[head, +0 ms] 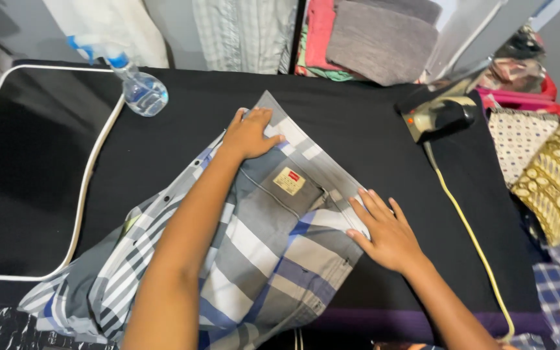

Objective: Ironing a checkered shirt on an ironing board using a steam iron and a spray bottle.

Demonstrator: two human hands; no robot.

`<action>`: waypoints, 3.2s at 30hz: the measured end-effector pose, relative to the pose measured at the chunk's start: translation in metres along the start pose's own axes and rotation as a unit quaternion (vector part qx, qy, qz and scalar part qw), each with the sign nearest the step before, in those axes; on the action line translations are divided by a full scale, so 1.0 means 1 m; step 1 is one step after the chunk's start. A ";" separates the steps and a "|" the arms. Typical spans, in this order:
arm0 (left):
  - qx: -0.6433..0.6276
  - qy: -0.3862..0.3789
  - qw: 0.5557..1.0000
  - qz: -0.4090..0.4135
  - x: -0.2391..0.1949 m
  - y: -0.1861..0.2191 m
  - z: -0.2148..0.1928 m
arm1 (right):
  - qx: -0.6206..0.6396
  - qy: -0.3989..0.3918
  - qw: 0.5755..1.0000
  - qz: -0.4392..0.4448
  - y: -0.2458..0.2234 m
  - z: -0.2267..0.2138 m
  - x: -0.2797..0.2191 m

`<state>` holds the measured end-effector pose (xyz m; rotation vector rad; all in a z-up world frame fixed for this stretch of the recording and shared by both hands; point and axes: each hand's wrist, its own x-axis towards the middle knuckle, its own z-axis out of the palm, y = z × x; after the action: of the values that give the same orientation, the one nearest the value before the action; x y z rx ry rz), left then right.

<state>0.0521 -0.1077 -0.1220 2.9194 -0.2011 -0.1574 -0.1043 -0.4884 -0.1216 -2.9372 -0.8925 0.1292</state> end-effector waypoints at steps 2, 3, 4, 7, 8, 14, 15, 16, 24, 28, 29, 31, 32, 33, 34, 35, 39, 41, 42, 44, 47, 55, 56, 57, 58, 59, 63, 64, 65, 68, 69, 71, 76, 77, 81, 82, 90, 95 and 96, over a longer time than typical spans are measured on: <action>-0.060 0.071 0.995 0.032 -0.019 -0.018 -0.018 | -0.005 -0.003 1.000 0.013 -0.002 0.003 -0.008; -0.122 0.223 0.967 0.023 -0.032 -0.025 -0.033 | 0.007 0.043 0.999 0.016 -0.005 0.004 -0.012; -0.179 0.369 0.912 0.014 -0.045 -0.032 -0.048 | 0.019 0.088 0.996 0.020 -0.007 0.004 -0.017; -0.168 0.565 0.799 -0.117 -0.039 -0.107 -0.048 | 0.078 0.160 0.984 0.021 -0.013 -0.002 -0.020; -0.169 0.564 0.800 -0.118 -0.039 -0.129 -0.050 | 0.079 0.158 0.984 0.022 -0.013 -0.001 -0.018; -0.152 0.635 0.719 -0.238 -0.015 -0.219 -0.042 | 0.112 0.200 0.971 0.064 -0.011 0.002 -0.012; -0.193 0.604 0.737 -0.232 -0.012 -0.221 -0.046 | 0.119 0.217 0.967 0.066 -0.012 0.001 -0.012; -0.234 0.572 0.754 -0.225 -0.009 -0.222 -0.051 | 0.124 0.234 0.962 0.068 -0.012 0.000 -0.012; -0.231 0.619 0.742 -0.114 0.012 -0.232 -0.051 | 0.155 0.319 0.933 0.063 -0.009 0.001 -0.012; -0.206 0.568 0.789 0.107 -0.043 -0.158 -0.106 | 0.182 0.330 0.924 0.068 -0.006 0.003 -0.012; -0.205 0.567 0.791 0.105 -0.058 -0.141 -0.117 | 0.184 0.328 0.924 0.067 -0.006 0.003 -0.014; -0.397 0.268 0.876 0.054 -0.089 -0.108 -0.143 | 0.196 0.340 0.917 0.071 -0.008 0.002 -0.014; -0.394 0.268 0.877 0.051 -0.102 -0.084 -0.149 | 0.199 0.339 0.917 0.070 -0.002 0.009 -0.014; -0.351 0.214 0.911 0.013 -0.115 -0.060 -0.155 | 0.206 0.345 0.914 0.062 0.004 0.017 -0.014; -0.306 0.159 0.938 -0.025 -0.126 -0.035 -0.162 | 0.212 0.352 0.910 0.056 0.011 0.024 -0.014; -0.303 0.159 0.939 -0.026 -0.129 -0.029 -0.161 | 0.214 0.352 0.909 0.055 0.010 0.023 -0.014; -0.213 0.061 0.972 -0.077 -0.128 -0.017 -0.145 | 0.234 0.356 0.903 0.050 0.010 0.020 -0.015; -0.195 0.045 0.976 -0.088 -0.129 -0.013 -0.136 | 0.237 0.360 0.901 0.050 0.012 0.022 -0.017; -0.188 0.043 0.977 -0.084 -0.131 -0.008 -0.137 | 0.241 0.366 0.898 0.048 0.014 0.024 -0.017; -0.181 0.040 0.979 -0.079 -0.133 0.002 -0.136 | 0.246 0.373 0.893 0.049 0.014 0.022 -0.017; -0.208 0.046 0.975 -0.058 -0.138 0.015 -0.137 | 0.262 0.384 0.884 0.048 0.012 0.017 -0.017; -0.270 -0.047 0.961 0.024 -0.163 0.078 -0.135 | 0.279 0.439 0.846 0.119 0.028 0.026 -0.019; -0.271 -0.049 0.961 0.025 -0.164 0.087 -0.135 | 0.279 0.438 0.846 0.121 0.029 0.026 -0.019; -0.301 -0.061 0.951 0.033 -0.166 0.095 -0.135 | 0.287 0.451 0.834 0.135 0.030 0.026 -0.020; -0.331 -0.072 0.940 0.042 -0.167 0.102 -0.135 | 0.294 0.464 0.822 0.148 0.031 0.026 -0.019; -0.331 -0.073 0.940 0.042 -0.167 0.103 -0.132 | 0.294 0.463 0.823 0.149 0.033 0.027 -0.020; -0.292 -0.047 0.952 0.077 -0.167 0.104 -0.128 | 0.305 0.473 0.809 0.172 0.037 0.031 -0.020; -0.298 -0.031 0.951 0.079 -0.167 0.103 -0.129 | 0.305 0.475 0.806 0.176 0.039 0.033 -0.019; -0.298 -0.032 0.951 0.078 -0.166 0.096 -0.127 | 0.305 0.475 0.807 0.176 0.038 0.032 -0.020; -0.331 0.036 0.942 0.047 -0.156 0.066 -0.120 | 0.306 0.475 0.805 0.181 0.039 0.031 -0.019; -0.337 0.105 0.934 0.045 -0.149 0.050 -0.115 | 0.312 0.476 0.800 0.191 0.040 0.032 -0.019; -0.342 0.172 0.923 0.042 -0.138 0.014 -0.112 | 0.319 0.474 0.795 0.203 0.038 0.029 -0.020; -0.436 0.354 0.821 0.102 -0.112 -0.082 -0.112 | 0.350 0.473 0.793 0.161 0.051 0.005 -0.016; -0.438 0.356 0.819 0.102 -0.105 -0.104 -0.108 | 0.348 0.473 0.794 0.160 0.064 0.001 -0.008; -0.427 0.432 0.789 0.097 -0.080 -0.168 -0.087 | 0.282 0.459 0.817 0.205 0.118 -0.013 0.026; -0.437 0.456 0.770 0.091 -0.077 -0.180 -0.081 | 0.304 0.442 0.813 0.228 0.131 -0.016 0.038; -0.290 0.485 0.815 0.127 -0.083 -0.202 -0.071 | 0.218 0.511 0.819 0.144 0.146 -0.032 0.102; -0.196 0.441 0.876 -0.020 -0.110 -0.217 -0.043 | 0.314 0.536 0.773 0.126 0.173 -0.027 0.127; -0.187 0.437 0.879 -0.035 -0.114 -0.210 -0.045 | 0.352 0.545 0.753 0.113 0.181 -0.028 0.130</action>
<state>-0.0286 0.1217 -0.1132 2.3202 0.0804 0.9781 0.1060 -0.5673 -0.1177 -1.8310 -0.1858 -0.9188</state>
